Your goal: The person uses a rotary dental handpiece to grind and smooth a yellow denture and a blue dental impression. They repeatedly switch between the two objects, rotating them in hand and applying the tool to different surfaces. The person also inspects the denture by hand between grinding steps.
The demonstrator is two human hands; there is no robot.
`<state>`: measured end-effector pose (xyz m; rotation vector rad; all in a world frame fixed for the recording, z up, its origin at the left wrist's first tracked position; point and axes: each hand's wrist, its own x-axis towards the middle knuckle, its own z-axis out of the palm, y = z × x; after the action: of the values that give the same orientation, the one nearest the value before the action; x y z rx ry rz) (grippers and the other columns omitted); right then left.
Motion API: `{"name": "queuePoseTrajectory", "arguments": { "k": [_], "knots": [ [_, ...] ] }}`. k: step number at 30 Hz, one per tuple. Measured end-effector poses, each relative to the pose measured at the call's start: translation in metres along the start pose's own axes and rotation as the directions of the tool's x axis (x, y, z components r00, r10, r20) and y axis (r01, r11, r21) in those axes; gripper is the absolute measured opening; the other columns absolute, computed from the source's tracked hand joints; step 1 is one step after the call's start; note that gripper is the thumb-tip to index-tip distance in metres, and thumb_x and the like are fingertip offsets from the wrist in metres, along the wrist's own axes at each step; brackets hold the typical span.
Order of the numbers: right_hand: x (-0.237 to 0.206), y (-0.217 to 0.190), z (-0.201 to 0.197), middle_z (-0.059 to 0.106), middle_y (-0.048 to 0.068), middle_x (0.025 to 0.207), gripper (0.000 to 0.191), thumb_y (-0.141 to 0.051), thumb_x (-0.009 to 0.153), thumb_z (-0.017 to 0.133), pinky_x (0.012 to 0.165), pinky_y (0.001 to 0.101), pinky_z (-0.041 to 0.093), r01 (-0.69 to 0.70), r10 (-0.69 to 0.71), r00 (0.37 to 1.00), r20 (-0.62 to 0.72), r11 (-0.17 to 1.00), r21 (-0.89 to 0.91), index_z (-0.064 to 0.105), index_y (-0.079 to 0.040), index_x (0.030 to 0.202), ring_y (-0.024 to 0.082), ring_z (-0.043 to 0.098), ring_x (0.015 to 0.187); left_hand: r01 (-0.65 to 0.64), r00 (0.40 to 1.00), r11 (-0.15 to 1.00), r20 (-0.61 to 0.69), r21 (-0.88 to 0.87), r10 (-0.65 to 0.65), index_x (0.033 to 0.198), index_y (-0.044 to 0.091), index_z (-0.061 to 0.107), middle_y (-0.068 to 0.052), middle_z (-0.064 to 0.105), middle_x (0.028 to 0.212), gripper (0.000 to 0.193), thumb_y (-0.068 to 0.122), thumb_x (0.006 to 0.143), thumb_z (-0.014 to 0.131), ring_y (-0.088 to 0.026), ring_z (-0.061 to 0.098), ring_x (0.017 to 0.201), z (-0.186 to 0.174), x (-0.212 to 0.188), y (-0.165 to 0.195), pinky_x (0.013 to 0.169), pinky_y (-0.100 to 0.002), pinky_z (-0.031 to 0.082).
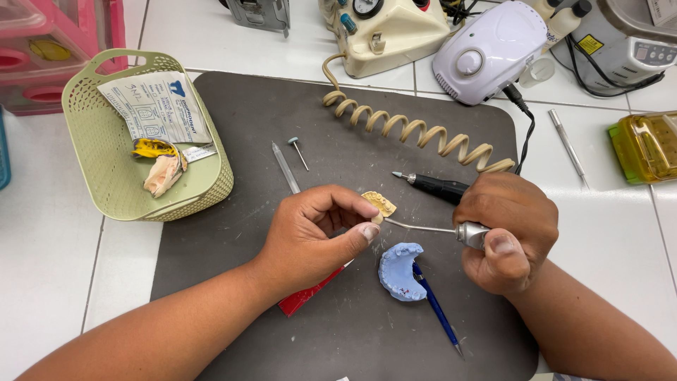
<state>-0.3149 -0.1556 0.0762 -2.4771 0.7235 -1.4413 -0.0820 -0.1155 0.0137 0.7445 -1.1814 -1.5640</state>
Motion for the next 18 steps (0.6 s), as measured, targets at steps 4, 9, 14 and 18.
{"name": "queuePoseTrajectory", "arguments": {
  "k": [4, 9, 14, 18],
  "knots": [
    [-0.0039, 0.0016, -0.0002, 0.053, 0.011, 0.055, 0.046, -0.021, 0.096, 0.035, 0.041, 0.0328, 0.033, 0.063, -0.063, 0.998, -0.007, 0.998, -0.014, 0.047, 0.001, 0.057, 0.019, 0.049, 0.042, -0.03, 1.0, 1.0, 0.003, 0.003, 0.03, 0.106, 0.002, 0.067, -0.009, 0.073, 0.109, 0.013, 0.0, 0.094, 0.072, -0.014, 0.072, 0.105, -0.0002, 0.0002, 0.0, 0.098, -0.031, 0.061],
    [-0.0073, -0.0016, 0.0022, 0.05, 0.009, 0.057, 0.045, -0.026, 0.095, 0.035, 0.042, 0.0311, 0.031, -0.024, 0.024, 0.999, -0.026, 0.999, 0.021, 0.05, -0.002, 0.06, 0.02, 0.046, 0.046, -0.025, 1.0, 0.998, 0.008, -0.049, 0.025, 0.11, 0.001, 0.067, -0.009, 0.073, 0.113, 0.017, 0.0, 0.094, 0.07, -0.014, 0.07, 0.108, 0.0006, 0.0007, -0.0014, 0.1, -0.031, 0.059],
    [-0.0038, -0.0025, 0.003, 0.051, 0.01, 0.055, 0.045, -0.024, 0.096, 0.036, 0.044, 0.0335, 0.033, -0.01, 0.009, 0.999, -0.034, 1.0, -0.003, 0.046, -0.003, 0.058, 0.02, 0.046, 0.043, -0.029, 0.999, 0.999, 0.013, -0.027, 0.029, 0.112, -0.001, 0.069, -0.011, 0.074, 0.116, 0.018, -0.001, 0.095, 0.07, -0.015, 0.071, 0.109, -0.0008, 0.0005, -0.0018, 0.1, -0.031, 0.06],
    [0.0017, -0.0013, 0.004, 0.051, 0.012, 0.052, 0.045, -0.021, 0.096, 0.035, 0.042, 0.0347, 0.034, 0.058, -0.06, 0.997, -0.041, 0.998, -0.035, 0.038, -0.002, 0.055, 0.021, 0.046, 0.042, -0.07, 0.998, 0.997, 0.009, -0.016, 0.07, 0.112, -0.001, 0.069, -0.012, 0.073, 0.117, 0.017, -0.002, 0.095, 0.07, -0.015, 0.071, 0.11, -0.0014, 0.0012, -0.0029, 0.101, -0.032, 0.06]
  ]
}}
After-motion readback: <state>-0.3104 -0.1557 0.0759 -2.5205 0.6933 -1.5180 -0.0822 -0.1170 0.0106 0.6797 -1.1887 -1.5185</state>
